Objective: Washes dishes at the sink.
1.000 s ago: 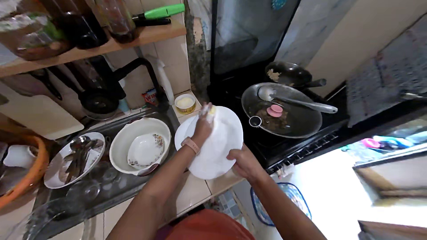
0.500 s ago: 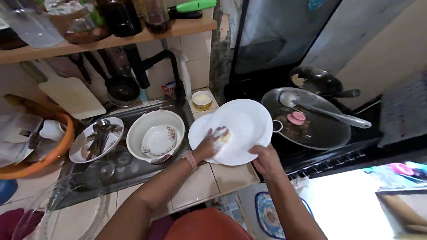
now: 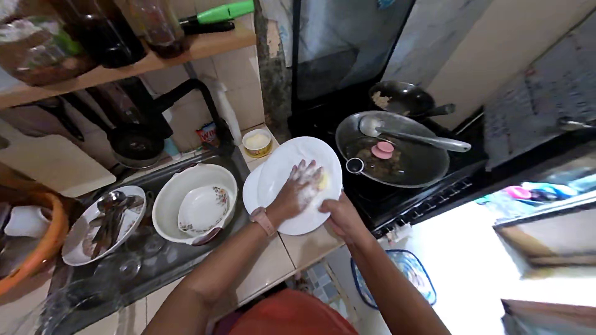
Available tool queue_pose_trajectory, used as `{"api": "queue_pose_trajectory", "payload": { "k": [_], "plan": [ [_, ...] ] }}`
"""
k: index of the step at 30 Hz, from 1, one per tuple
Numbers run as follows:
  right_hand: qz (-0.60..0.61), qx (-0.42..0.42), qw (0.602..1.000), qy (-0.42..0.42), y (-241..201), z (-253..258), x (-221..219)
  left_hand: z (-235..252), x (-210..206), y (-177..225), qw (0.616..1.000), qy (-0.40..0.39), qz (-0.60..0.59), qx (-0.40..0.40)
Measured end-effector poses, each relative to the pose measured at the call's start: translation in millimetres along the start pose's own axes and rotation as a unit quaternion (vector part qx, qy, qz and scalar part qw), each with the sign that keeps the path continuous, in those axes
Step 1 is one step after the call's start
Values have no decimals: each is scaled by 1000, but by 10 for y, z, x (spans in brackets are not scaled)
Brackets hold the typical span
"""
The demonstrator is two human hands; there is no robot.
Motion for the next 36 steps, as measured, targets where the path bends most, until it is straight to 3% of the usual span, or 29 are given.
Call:
{"api": "queue_pose_trajectory", "payload": {
  "k": [4,7,12,15,20,23,25,31,34,36],
  "plan": [
    [33,6,999,-8,55,-33,56,-62,153,-620,994,45,35,93],
    [41,5,999,-17,100,-12,1,24,134,-631,977,97,-1,189],
    [14,7,1000,16,112,231,-49,-107,-56,-40,989,43,-90,112],
    [21,22,999,31,93,297,15,-318,-7,-272,987,41,-75,133],
    [19,-6,1000,-3,116,118,50,-198,226,-910,974,64,88,201],
    [3,-42,999,-31,167,19,-20,113,213,-831,964,109,130,205],
    [-4,-53,998,-41,197,44,-72,265,144,-645,970,122,98,186],
    [24,-57,998,-29,233,255,-119,-26,-67,-17,997,35,-26,58],
    [24,-53,998,-10,233,271,-29,-379,8,-260,999,-2,12,36],
    [-5,-63,998,-8,233,213,24,-458,129,-591,996,8,67,64]
  ]
}}
Point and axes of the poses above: each hand's wrist, its own z-axis towards the middle knuckle, its own x-axis out of the back of the hand, y = z × x, the point moved 5 cm from there along z, towards the middle knuckle, and after that the axes turned 14 degrees about y, right-handed, at the moved point
